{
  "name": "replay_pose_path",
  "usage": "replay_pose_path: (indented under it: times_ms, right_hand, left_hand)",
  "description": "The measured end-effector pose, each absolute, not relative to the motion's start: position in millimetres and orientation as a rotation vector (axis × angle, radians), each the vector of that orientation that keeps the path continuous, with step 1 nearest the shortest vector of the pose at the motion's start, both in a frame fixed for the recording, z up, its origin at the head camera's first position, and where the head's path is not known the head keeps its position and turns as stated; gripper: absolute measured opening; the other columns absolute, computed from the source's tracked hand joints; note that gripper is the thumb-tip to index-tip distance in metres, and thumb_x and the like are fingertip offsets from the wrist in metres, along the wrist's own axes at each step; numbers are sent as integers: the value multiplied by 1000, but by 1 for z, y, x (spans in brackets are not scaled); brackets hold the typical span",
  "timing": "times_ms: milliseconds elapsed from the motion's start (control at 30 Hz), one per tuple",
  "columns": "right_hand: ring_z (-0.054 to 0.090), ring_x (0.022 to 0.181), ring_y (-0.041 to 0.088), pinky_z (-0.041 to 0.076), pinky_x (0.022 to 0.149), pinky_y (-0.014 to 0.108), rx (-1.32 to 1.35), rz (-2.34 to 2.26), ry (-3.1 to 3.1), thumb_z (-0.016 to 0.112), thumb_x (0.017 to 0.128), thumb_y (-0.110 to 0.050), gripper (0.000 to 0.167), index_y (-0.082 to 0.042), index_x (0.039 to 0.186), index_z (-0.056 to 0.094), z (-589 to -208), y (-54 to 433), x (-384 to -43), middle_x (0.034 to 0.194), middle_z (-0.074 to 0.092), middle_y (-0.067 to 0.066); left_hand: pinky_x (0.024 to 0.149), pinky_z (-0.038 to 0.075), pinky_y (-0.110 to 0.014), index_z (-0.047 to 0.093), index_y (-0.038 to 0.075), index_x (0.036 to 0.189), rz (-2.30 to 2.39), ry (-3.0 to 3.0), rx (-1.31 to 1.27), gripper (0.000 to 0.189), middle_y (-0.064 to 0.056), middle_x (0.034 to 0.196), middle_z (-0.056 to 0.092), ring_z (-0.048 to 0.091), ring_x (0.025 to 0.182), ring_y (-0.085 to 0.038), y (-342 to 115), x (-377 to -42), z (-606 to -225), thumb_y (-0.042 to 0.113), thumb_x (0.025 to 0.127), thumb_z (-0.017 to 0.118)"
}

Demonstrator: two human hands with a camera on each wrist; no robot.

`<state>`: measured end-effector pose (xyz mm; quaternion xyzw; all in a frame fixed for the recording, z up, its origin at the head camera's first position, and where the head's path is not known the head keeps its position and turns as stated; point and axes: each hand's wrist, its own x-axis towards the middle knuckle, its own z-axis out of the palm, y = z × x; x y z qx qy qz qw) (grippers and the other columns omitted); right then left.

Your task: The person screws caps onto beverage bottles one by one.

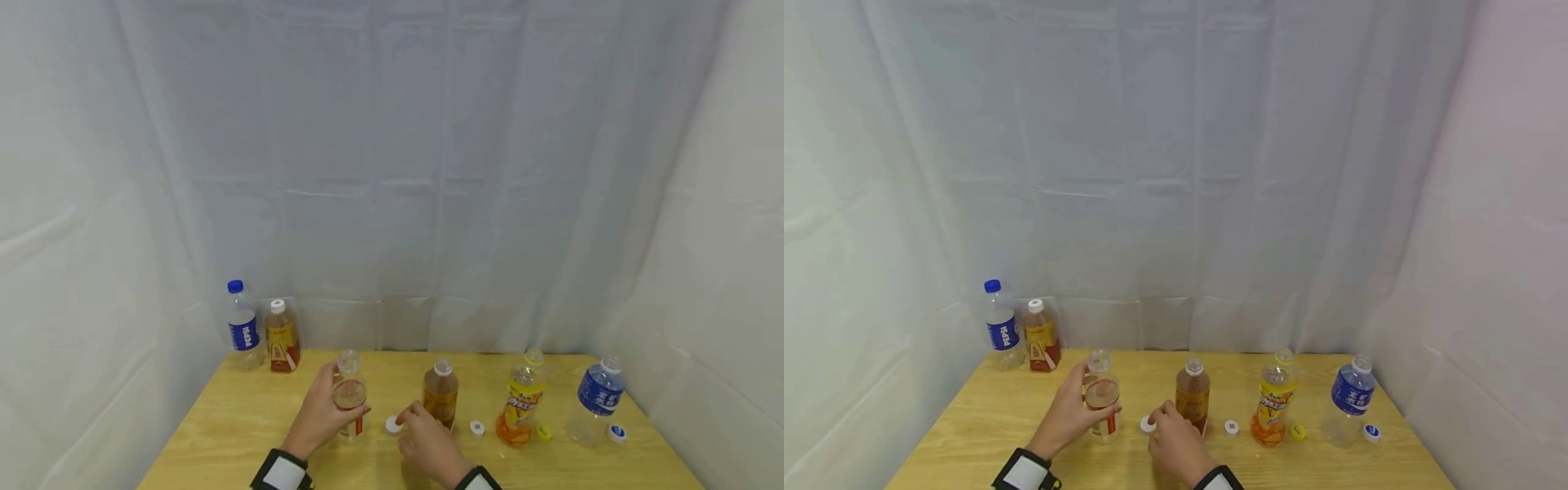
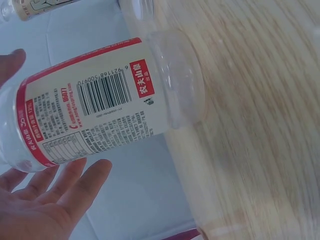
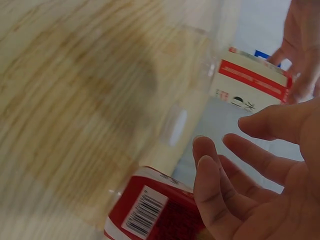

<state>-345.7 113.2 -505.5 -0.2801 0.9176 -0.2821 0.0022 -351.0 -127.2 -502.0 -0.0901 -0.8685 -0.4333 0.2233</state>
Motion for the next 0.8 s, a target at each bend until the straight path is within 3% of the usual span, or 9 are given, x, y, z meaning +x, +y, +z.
replay_pose_path:
  times_ms: [233,533,667,800]
  right_hand:
    - [65,96,20,58,76,36,-871,-723,2937,68,92,-7,34,-10,126,67,-520,101,-355,117,61,5]
    - [63,117,30,58,90,47,-917,-606,2923,69,92,-8,46,-15,137,63,-528,90,-357,137,58,12]
    - [64,98,21,58,73,39,-952,-584,2946,69,94,-9,33,-15,126,69,-532,88,-356,117,62,5]
    - [56,76,11,50,59,31,-969,-583,2944,70,93,-11,21,-17,114,71,-535,91,-353,99,56,-1]
  left_hand:
    - [91,56,-47,49,7,135,-1174,-2374,-286,79,-11,124,62,65,111,-28,-128,-349,-503,20,72,94]
    - [84,60,-41,49,7,141,-1190,-2366,-272,83,-11,128,62,66,112,-29,-123,-335,-493,22,73,94]
    - [83,61,-43,47,9,142,-1205,-2383,-278,83,-10,130,61,64,114,-29,-119,-326,-484,26,75,92]
    - [81,62,-43,47,10,142,-1203,-2400,-277,81,-9,129,61,63,115,-29,-116,-321,-479,28,76,91]
